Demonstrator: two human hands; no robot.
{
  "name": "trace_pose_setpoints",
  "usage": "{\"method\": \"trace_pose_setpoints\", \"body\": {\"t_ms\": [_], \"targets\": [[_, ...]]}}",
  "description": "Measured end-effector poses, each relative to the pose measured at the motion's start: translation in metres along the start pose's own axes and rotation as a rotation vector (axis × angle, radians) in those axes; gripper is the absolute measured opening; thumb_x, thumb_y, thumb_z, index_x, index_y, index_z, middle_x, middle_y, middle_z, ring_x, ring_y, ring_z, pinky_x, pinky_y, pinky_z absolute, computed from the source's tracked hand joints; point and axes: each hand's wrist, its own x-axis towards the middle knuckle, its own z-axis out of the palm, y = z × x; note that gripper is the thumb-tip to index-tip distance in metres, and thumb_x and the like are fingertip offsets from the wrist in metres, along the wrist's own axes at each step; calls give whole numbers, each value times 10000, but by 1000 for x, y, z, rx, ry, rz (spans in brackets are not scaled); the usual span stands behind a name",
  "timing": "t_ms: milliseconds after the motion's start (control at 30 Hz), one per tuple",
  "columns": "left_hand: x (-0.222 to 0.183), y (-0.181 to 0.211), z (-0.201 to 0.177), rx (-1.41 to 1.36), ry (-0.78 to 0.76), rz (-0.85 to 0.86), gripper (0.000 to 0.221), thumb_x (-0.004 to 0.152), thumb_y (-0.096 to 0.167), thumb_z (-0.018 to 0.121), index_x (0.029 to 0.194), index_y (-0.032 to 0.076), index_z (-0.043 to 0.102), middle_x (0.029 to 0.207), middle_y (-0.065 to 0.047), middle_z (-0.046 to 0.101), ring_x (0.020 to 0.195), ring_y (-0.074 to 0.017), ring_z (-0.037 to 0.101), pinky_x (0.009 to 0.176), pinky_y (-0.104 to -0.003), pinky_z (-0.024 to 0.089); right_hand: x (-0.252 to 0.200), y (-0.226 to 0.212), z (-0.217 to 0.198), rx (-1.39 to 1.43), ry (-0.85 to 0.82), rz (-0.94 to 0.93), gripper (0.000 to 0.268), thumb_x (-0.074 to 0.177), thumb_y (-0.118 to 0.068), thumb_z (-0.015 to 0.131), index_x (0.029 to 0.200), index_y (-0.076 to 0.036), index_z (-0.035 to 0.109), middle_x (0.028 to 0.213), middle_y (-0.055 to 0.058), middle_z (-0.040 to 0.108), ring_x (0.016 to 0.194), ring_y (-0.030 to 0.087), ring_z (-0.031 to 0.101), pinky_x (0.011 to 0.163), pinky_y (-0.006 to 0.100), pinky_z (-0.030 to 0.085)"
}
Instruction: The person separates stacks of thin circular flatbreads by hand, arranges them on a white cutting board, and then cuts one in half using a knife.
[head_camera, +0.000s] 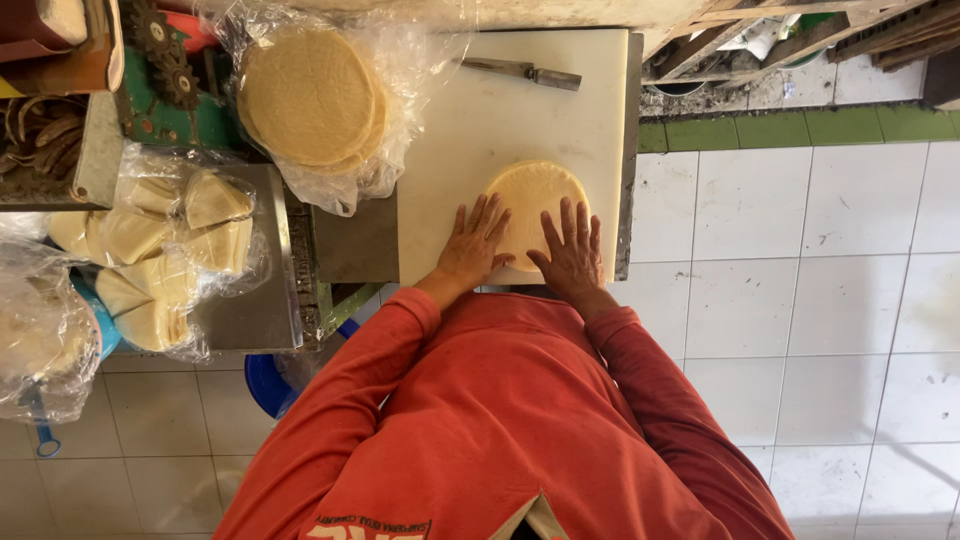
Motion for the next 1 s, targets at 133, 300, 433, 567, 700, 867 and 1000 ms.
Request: {"method": "trace_pose_setpoints", "body": {"t_ms": [133,300,433,567,700,867,1000], "targets": [[-20,-5,3,-51,3,-83,831,944,578,597,1569,77,377,1689,-186,120,1573,-385,91,1234,-621,115,19,0,-6,-86,32,-16,620,957,-492,667,1449,-143,524,1568,193,354,1494,464,208,1189,659,172],[-67,-7,2,-130,226,-195,740,981,506,618,1540,56,440,1686,-237,191,1564,-429,166,1233,-614,159,103,19,-19,-93,256,-136,449,998,-223,687,1414,-93,582,1418,182,528,1418,433,408,1182,606,317],[-120,7,5,-143,401,-374,647,954,402,676,1468,44,512,1633,-258,288,1506,-476,268,1200,-594,273,194,42,-25,-205,352,-210,498,946,-87,631,1441,-93,574,1432,199,523,1385,428,427,1149,598,333],[-182,42,17,-270,455,-671,547,949,320,694,1399,34,574,1570,-252,406,1449,-462,389,1161,-498,378,245,59,-29,-247,377,-282,496,922,-35,597,1412,-108,577,1314,184,545,1262,417,521,1058,558,405],[-238,83,35,-503,396,-1062,509,973,336,648,1371,23,601,1508,-239,498,1384,-393,473,1110,-442,416,259,59,-41,-158,110,-316,370,995,-20,578,1358,-91,564,1131,161,570,1039,371,590,950,509,489],[-265,105,42,-968,522,-1358,528,967,356,650,1369,17,599,1392,-190,631,1275,-303,616,1044,-367,471,220,43,-65,-64,84,-302,400,924,-41,591,1319,-97,554,1076,190,577,927,374,616,817,494,539],[-263,83,31,-892,480,-1326,450,977,301,652,1330,21,652,1315,-167,692,1174,-263,676,976,-355,518,133,46,-63,299,169,149,371,1011,-145,571,1377,-112,519,1200,215,578,938,426,648,780,528,556]]}}
